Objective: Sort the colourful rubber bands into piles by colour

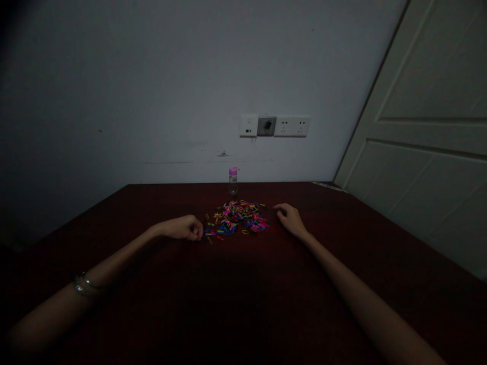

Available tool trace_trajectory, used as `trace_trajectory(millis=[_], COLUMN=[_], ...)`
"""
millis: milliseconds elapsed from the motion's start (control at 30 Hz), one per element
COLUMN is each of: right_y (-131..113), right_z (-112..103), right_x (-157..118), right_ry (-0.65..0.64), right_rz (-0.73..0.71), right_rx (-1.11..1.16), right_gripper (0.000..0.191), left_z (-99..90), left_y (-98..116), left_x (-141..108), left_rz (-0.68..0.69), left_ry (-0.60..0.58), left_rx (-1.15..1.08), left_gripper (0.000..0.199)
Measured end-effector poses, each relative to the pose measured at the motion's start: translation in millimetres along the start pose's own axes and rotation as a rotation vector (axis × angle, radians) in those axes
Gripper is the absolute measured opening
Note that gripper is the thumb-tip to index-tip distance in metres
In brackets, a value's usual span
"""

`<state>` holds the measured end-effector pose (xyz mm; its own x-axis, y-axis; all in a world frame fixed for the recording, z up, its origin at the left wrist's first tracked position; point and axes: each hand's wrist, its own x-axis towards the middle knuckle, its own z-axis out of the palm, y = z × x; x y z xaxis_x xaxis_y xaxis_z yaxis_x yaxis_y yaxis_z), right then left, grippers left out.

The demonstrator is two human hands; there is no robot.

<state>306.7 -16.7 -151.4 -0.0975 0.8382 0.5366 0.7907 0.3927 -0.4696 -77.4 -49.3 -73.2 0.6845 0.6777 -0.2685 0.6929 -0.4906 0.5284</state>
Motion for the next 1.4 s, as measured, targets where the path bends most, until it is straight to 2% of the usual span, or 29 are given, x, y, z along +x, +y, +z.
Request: trace_trajectory(millis=[233, 400, 533, 700, 800, 1033, 1267, 1400], right_y=[-2, -14, -40, -77, -90, -96, -101, -103], right_z=[0, -1, -2, 4, 8, 11, 9, 10], right_x=[-1, -2, -4, -12, -18, -21, -22, -22], right_ry=[-0.007, -0.018, -0.070, -0.244, -0.323, -0.420, -0.424, -0.429], right_rz=[-0.048, -0.091, -0.184, -0.319, -0.362, -0.416, -0.436, -0.446], right_rx=[0.000, 0.033, 0.053, 0.151, 0.163, 0.089, 0.050, 0.049], right_gripper=[0.027, 0.026, 0.022, 0.020, 0.023, 0.022, 0.023, 0.027], left_z=[29.3, 42.4, 46.9, 49.2, 44.1, 26.2, 45.4, 51.9], left_y=[33, 38, 34, 34, 37, 28, 38, 41], left_x=[1, 7, 11, 11, 9, 4, 9, 10], left_rz=[0.102, 0.150, 0.120, 0.107, 0.114, 0.074, 0.052, 0.026], left_ry=[0.016, 0.079, 0.116, 0.114, 0.120, 0.212, 0.178, 0.204], left_rx=[0.058, 0.058, 0.035, 0.008, -0.012, -0.010, 0.042, 0.084], left_gripper=[0.016, 0.016, 0.015, 0.014, 0.014, 0.015, 0.022, 0.019])
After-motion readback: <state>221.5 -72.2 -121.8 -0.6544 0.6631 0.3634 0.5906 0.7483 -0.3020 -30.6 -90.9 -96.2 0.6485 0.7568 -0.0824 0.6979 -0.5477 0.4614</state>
